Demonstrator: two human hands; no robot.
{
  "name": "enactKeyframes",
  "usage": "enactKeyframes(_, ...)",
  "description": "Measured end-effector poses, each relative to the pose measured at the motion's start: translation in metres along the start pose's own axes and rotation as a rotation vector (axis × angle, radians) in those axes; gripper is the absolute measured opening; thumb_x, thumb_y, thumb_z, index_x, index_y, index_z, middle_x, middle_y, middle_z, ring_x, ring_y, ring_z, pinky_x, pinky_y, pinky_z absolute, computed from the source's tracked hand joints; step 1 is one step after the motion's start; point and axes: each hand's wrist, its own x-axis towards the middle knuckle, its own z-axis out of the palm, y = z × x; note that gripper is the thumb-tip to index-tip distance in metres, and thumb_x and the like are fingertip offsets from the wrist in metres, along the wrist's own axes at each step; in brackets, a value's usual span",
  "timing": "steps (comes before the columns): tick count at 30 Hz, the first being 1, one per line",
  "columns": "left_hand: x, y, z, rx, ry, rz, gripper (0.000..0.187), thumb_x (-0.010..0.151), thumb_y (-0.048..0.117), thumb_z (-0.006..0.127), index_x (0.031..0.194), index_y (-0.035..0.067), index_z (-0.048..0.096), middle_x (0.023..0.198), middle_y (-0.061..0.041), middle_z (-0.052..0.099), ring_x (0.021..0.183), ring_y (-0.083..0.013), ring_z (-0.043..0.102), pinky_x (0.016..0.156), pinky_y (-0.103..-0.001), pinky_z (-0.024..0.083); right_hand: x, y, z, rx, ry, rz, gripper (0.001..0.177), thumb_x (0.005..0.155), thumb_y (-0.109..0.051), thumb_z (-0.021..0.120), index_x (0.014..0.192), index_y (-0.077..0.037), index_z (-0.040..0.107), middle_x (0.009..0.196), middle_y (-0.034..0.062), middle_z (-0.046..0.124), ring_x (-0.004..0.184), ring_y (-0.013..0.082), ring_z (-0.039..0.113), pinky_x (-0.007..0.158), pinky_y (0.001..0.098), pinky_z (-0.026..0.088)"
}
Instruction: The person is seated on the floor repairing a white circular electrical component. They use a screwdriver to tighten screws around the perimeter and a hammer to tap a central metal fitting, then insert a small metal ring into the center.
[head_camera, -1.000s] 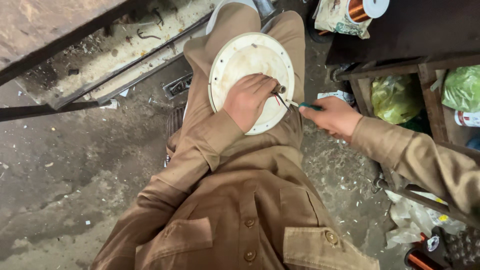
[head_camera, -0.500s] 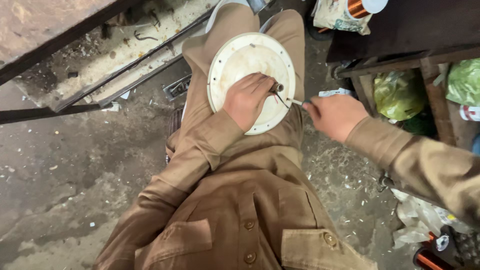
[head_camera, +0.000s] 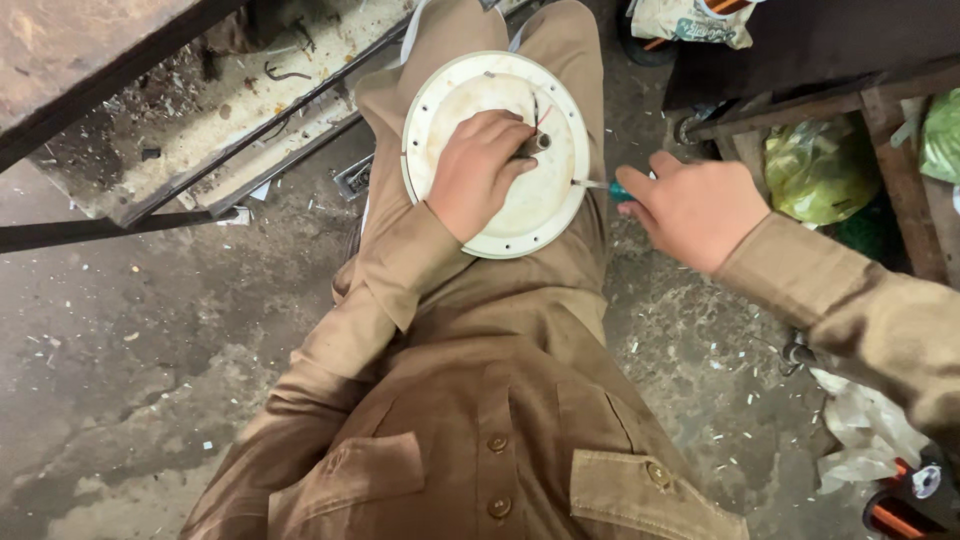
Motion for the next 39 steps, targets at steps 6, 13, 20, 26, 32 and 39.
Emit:
enactKeyframes(6, -0.007, 0.001, 0.013, -0.078, 0.063, -0.163, 0.03, 0.082, 0.019, 0.089, 0.102, 0.005, 0.072, 0.101, -0.009, 0.071, 0.103, -0.0281, 0.067, 0.087, -0.039, 0.055, 0.011, 0.006, -0.022, -0.149, 0.012, -0.144, 0.027, 0.091, -0.035, 0.068, 0.112, -0.019, 0.073, 0.086, 0.0058, 0.066, 0.079, 0.027, 0.069, 0.061, 0.041, 0.053)
enactKeyframes(13, 0.004, 0.01, 0.009, 0.116, -0.03, -0.313, 0.049, 0.075, 0.034, 0.097, 0.091, 0.001, 0.064, 0.092, -0.014, 0.065, 0.096, -0.0347, 0.06, 0.082, -0.042, 0.047, 0.025, 0.005, -0.031, -0.4, -0.031, -0.34, 0.037, 0.08, -0.024, 0.066, 0.116, -0.02, 0.073, 0.092, -0.0022, 0.064, 0.092, 0.0189, 0.063, 0.074, 0.0364, 0.048)
enactKeyframes(20, 0.003, 0.005, -0.002, -0.033, -0.028, -0.053, 0.028, 0.093, 0.021, 0.08, 0.115, 0.006, 0.069, 0.107, -0.008, 0.072, 0.106, -0.0291, 0.067, 0.097, -0.04, 0.045, 0.03, 0.001, -0.041, -0.605, 0.071, -0.579, 0.028, 0.085, -0.026, 0.061, 0.109, -0.017, 0.074, 0.09, -0.0041, 0.058, 0.088, 0.0176, 0.058, 0.073, 0.0353, 0.045)
enactKeyframes(26, 0.006, 0.008, 0.007, 0.014, 0.036, -0.2, 0.034, 0.081, 0.027, 0.089, 0.092, 0.006, 0.064, 0.091, -0.008, 0.068, 0.092, -0.0298, 0.064, 0.087, -0.04, 0.043, 0.023, 0.002, -0.027, -0.581, 0.132, -0.519, 0.039, 0.08, -0.027, 0.063, 0.116, -0.017, 0.074, 0.092, -0.0015, 0.059, 0.085, 0.0197, 0.06, 0.069, 0.0339, 0.048)
enactKeyframes(32, 0.007, 0.021, 0.002, 0.113, -0.003, -0.179, 0.035, 0.082, 0.02, 0.084, 0.107, 0.006, 0.064, 0.103, -0.009, 0.066, 0.104, -0.0292, 0.062, 0.091, -0.042, 0.041, 0.028, 0.011, 0.008, -0.561, -0.056, -0.411, 0.051, 0.078, -0.024, 0.063, 0.128, -0.015, 0.07, 0.071, 0.003, 0.06, 0.059, 0.019, 0.063, 0.048, 0.0298, 0.048)
enactKeyframes(39, -0.007, 0.009, 0.001, 0.103, -0.01, -0.07, 0.028, 0.091, 0.015, 0.077, 0.117, 0.011, 0.067, 0.114, -0.003, 0.071, 0.115, -0.0198, 0.065, 0.101, -0.039, 0.041, 0.047, 0.025, 0.041, 0.429, -0.374, 0.325, 0.035, 0.094, -0.037, 0.062, 0.116, -0.013, 0.072, 0.071, 0.0077, 0.064, 0.062, 0.0261, 0.064, 0.051, 0.038, 0.047)
